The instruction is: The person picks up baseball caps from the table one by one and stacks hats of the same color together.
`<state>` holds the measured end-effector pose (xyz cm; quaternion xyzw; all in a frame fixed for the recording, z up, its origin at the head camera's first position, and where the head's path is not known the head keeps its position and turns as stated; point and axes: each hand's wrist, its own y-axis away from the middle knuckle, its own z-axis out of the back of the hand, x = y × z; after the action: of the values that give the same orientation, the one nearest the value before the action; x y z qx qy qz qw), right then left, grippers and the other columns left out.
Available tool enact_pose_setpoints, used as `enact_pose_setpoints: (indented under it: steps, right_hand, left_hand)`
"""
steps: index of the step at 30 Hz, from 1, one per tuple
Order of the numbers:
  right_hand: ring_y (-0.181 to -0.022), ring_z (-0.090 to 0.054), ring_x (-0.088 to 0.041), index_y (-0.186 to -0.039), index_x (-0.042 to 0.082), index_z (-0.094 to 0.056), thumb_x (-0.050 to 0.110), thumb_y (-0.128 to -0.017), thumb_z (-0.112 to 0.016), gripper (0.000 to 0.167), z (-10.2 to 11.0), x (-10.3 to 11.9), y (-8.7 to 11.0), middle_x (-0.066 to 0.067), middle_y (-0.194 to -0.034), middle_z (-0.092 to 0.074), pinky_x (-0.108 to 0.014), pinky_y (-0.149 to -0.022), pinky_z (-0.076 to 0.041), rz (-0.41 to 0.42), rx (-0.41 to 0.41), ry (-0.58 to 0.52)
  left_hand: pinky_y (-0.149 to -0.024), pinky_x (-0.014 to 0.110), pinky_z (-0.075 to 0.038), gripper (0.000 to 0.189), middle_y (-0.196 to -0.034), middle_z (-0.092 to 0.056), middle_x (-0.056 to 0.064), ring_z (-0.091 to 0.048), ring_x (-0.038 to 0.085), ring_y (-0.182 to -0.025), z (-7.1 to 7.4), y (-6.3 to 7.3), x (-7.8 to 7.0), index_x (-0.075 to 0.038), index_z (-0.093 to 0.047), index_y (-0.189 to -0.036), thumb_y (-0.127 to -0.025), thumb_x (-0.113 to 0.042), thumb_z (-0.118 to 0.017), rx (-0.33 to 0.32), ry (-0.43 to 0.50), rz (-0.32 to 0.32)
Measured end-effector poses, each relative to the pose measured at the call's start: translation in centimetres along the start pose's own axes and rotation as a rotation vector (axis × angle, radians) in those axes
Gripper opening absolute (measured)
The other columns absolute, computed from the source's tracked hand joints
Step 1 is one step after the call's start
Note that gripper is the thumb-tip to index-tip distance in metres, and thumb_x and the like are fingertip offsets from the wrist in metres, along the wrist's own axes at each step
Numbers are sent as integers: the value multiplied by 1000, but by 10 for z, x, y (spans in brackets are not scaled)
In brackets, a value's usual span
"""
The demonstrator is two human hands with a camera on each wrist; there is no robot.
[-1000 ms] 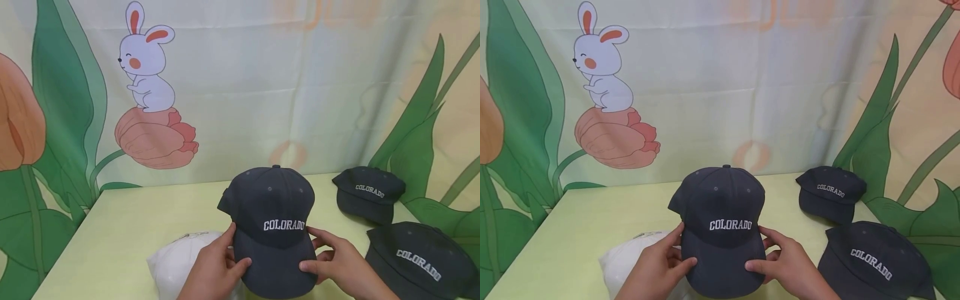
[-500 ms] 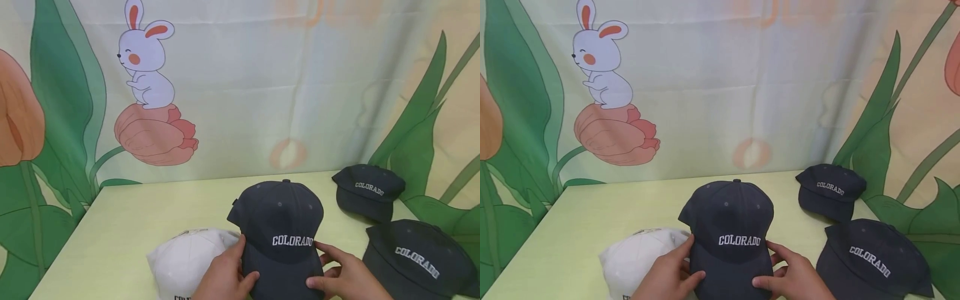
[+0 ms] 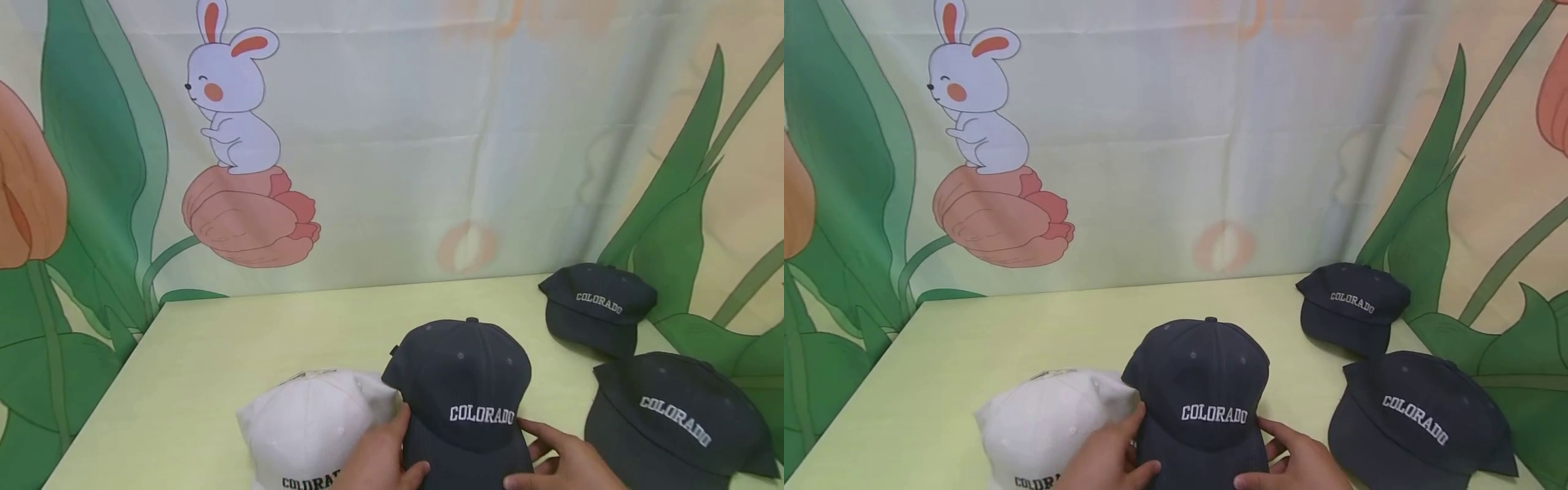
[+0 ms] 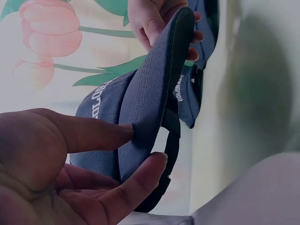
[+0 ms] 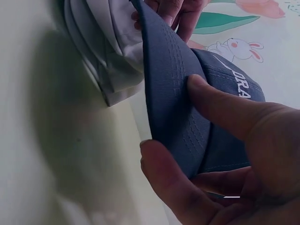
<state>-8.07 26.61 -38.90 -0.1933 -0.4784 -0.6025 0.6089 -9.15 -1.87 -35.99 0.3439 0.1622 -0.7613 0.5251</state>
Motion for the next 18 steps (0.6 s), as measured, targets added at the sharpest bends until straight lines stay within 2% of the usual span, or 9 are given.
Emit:
enact_pose_setpoints:
  steps: [5,8,14,18]
  right_hand:
    - [-81,-69,-20,-144,-14,-29,31,-82,-77,90,2,-8,-1,-4,-92,-64,-38,-76,-55,7,77,-51]
    - [-82,-69,-21,-142,-16,-28,30,-84,-76,88,3,-14,-2,-4,-92,-65,-39,-77,-55,16,106,-60]
    - [-84,-67,-18,-140,-19,-28,23,-85,-75,83,6,-25,-6,-5,-93,-62,-37,-78,-54,2,161,-112]
    - [-83,-66,-19,-138,-20,-30,15,-86,-73,76,8,-31,-7,-4,-91,-64,-38,-77,-53,11,178,-60]
  left_hand:
    - [-89,55,-50,73,-123,-60,28,-61,46,-108,-6,-4,-1,12,-40,-139,-84,-23,-72,39,-27,38]
    - [-88,52,-51,72,-120,-62,27,-63,43,-106,-9,-5,-2,12,-41,-138,-83,-23,-72,38,-49,32]
    - [-90,50,-51,73,-124,-61,26,-63,40,-107,-15,-5,-2,11,-41,-138,-82,-22,-74,47,-25,40]
    - [-87,47,-52,70,-116,-65,24,-65,38,-102,-22,-6,-1,10,-45,-136,-82,-24,-74,57,-70,59]
